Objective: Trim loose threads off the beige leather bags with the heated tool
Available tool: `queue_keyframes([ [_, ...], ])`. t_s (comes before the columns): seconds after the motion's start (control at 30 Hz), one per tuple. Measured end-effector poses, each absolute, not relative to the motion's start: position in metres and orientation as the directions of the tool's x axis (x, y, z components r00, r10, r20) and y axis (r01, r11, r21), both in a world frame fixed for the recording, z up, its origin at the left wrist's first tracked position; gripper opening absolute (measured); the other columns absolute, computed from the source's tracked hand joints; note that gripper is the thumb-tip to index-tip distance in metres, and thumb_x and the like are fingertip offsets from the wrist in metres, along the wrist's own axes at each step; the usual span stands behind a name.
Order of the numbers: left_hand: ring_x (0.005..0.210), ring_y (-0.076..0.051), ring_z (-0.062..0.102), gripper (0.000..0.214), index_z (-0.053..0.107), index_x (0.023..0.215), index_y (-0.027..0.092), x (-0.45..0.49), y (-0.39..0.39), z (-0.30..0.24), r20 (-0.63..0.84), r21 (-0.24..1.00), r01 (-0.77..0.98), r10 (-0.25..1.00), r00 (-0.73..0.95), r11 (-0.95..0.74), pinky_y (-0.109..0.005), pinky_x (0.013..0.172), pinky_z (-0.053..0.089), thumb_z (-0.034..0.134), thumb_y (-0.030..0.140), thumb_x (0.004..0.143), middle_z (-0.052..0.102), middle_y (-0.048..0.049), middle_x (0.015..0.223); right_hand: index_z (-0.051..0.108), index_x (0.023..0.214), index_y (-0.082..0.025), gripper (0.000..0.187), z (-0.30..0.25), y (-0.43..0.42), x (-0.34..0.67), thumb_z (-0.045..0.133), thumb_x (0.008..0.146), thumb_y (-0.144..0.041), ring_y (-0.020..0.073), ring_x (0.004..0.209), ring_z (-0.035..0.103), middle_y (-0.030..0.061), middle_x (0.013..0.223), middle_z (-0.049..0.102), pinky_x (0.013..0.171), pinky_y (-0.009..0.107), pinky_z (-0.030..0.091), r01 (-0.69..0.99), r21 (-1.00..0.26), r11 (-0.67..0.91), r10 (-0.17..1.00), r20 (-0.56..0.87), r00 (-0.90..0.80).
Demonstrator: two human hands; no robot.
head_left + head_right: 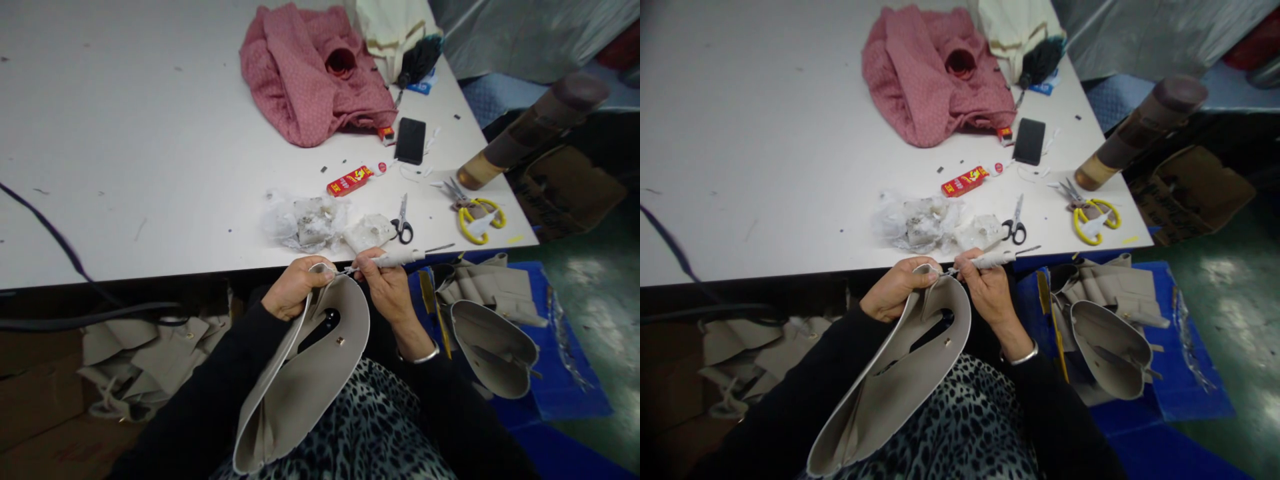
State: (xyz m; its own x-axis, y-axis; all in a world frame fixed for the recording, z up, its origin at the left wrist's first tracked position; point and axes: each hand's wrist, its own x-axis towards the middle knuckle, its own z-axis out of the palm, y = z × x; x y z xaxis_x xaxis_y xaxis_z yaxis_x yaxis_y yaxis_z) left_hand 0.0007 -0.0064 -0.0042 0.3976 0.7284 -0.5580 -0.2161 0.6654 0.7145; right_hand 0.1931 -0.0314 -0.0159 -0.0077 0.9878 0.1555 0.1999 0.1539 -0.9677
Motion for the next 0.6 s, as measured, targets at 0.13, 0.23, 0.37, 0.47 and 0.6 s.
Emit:
queue_keyframes([
  [0.13, 0.057, -0.012, 0.053, 0.031, 0.066, 0.076, 0.014, -0.003, -0.008, -0.006, -0.543, 0.718, -0.227, 0.734, 0.408, 0.657, -0.024, 0.056, 0.042, 0.089, 0.029, 0.062, 0.061, 0.0003, 0.066, 0.071, 0.092, -0.023, 0.023, -0.007, -0.044, 0.195, 0.063, 0.106, -0.039, 0.0155, 0.078, 0.064, 0.0003, 0.085, 0.069, 0.073, 0.03, 0.049, 0.232, -0.903, 0.361, 0.93, 0.33, -0.164],
  [0.23, 0.056, -0.011, 0.052, 0.032, 0.064, 0.074, 0.015, -0.005, -0.009, -0.004, -0.541, 0.721, -0.224, 0.735, 0.41, 0.656, -0.024, 0.056, 0.041, 0.089, 0.029, 0.061, 0.059, 0.0008, 0.064, 0.073, 0.094, -0.025, 0.023, 0.005, -0.056, 0.196, 0.062, 0.106, -0.042, 0.0169, 0.077, 0.065, 0.0008, 0.083, 0.071, 0.074, 0.032, 0.052, 0.206, -0.876, 0.436, 0.9, 0.416, -0.133],
  [0.37, 0.055, -0.011, 0.049, 0.031, 0.063, 0.074, 0.016, -0.005, -0.014, 0.002, -0.504, 0.764, -0.202, 0.762, 0.406, 0.613, -0.025, 0.056, 0.04, 0.087, 0.031, 0.063, 0.058, 0.002, 0.063, 0.071, 0.122, -0.029, 0.025, 0.01, -0.066, 0.191, 0.056, 0.109, -0.045, 0.0183, 0.078, 0.074, 0.0018, 0.093, 0.078, 0.073, 0.034, 0.061, 0.106, -0.938, 0.332, 0.936, 0.341, 0.087],
  [0.47, 0.057, -0.012, 0.049, 0.028, 0.064, 0.075, 0.016, -0.006, -0.021, 0.007, -0.447, 0.834, -0.144, 0.806, 0.389, 0.533, -0.025, 0.056, 0.038, 0.084, 0.034, 0.066, 0.057, 0.0021, 0.064, 0.068, 0.127, -0.029, 0.026, 0.006, -0.068, 0.186, 0.053, 0.11, -0.042, 0.019, 0.085, 0.078, 0.0027, 0.099, 0.081, 0.083, 0.037, 0.064, 0.099, -0.971, 0.216, 0.961, 0.23, 0.154],
  [0.6, 0.06, -0.013, 0.048, 0.022, 0.067, 0.076, 0.016, -0.009, -0.033, 0.014, -0.32, 0.943, 0.015, 0.894, 0.313, 0.332, -0.027, 0.06, 0.037, 0.077, 0.036, 0.074, 0.058, 0.0022, 0.064, 0.069, 0.114, -0.026, 0.021, 0.003, -0.072, 0.178, 0.069, 0.1, -0.042, 0.0207, 0.093, 0.077, 0.003, 0.1, 0.08, 0.085, 0.035, 0.061, 0.023, -0.999, 0.031, 0.999, 0.031, 0.04],
])
